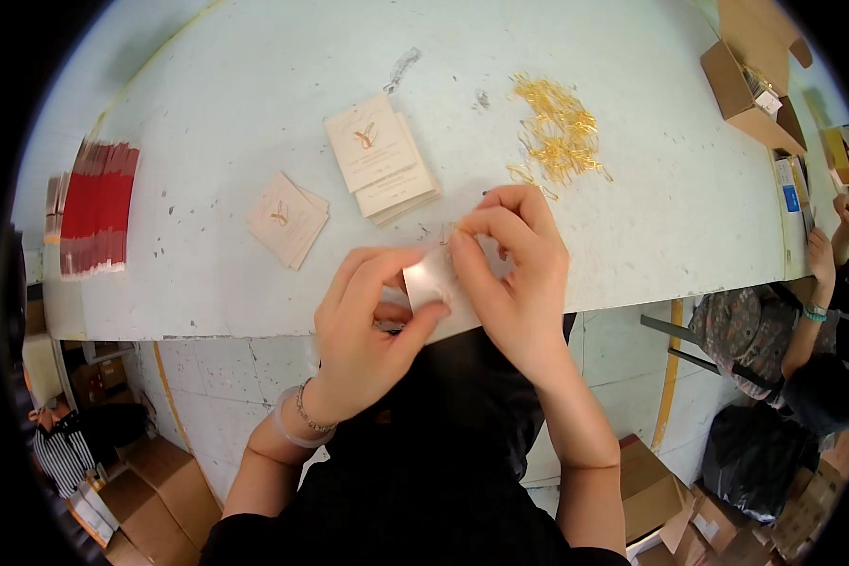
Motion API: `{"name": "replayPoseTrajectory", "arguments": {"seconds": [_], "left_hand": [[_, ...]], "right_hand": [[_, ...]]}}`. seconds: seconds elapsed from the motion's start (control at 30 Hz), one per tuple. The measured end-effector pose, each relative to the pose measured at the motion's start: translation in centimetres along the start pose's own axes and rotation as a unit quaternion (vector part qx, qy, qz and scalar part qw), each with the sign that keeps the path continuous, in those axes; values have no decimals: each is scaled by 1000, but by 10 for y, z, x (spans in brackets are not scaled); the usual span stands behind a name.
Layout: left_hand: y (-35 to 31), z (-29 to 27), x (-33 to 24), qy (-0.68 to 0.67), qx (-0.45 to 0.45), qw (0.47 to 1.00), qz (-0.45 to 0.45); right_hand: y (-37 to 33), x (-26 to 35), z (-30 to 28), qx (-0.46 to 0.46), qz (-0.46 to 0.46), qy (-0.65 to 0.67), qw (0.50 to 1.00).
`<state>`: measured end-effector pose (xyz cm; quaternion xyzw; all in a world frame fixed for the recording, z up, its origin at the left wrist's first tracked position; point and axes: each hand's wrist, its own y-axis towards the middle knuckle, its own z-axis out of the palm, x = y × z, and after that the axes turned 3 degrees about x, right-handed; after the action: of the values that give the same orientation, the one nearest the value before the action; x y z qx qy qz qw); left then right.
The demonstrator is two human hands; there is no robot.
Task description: The person repeatedly picks up small rectangular cards and gold-colored fasteners, then inserts each fastener through a pre-punched hole in the card. The person stacks the assembled cards on the table and later places them into a cardboard box.
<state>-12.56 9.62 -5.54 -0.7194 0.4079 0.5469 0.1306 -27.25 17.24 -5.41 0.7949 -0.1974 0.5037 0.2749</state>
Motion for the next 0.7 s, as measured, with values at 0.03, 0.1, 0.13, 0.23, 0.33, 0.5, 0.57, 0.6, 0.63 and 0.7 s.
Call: {"name": "replayPoseTrajectory", "arguments": {"seconds": [0.03,0.1,0.13,0.23,0.33,0.5,0.57,0.6,0.63,0.7], "left_hand": [[2,1,5,32,7,999,2],[5,-1,14,96,18,995,5],[7,-2,13,147,21,989,23],[12,-5,4,247,33,967,42],[12,-2,0,254,47,966,22],[10,-4,2,263,59,963,30],[10,-4,2,263,60,962,37],[9,-4,2,264,60,962,40],[9,-5,1,260,59,963,35],[8,-6,1,252,57,966,26]], "right_hand": [[2,-3,4,-3,7,-11,1000],[5,-9,11,-4,21,-33,999],[6,-7,12,-6,11,-50,999],[4,-13,15,-15,-18,-104,994],[4,-14,16,-24,-66,-162,984],[17,-18,-18,-102,40,-167,980],[22,-21,-36,-94,67,-227,967],[24,-23,-42,-90,80,-256,959],[26,-26,-45,-69,81,-261,959],[27,-32,-47,-29,83,-271,958]]}}
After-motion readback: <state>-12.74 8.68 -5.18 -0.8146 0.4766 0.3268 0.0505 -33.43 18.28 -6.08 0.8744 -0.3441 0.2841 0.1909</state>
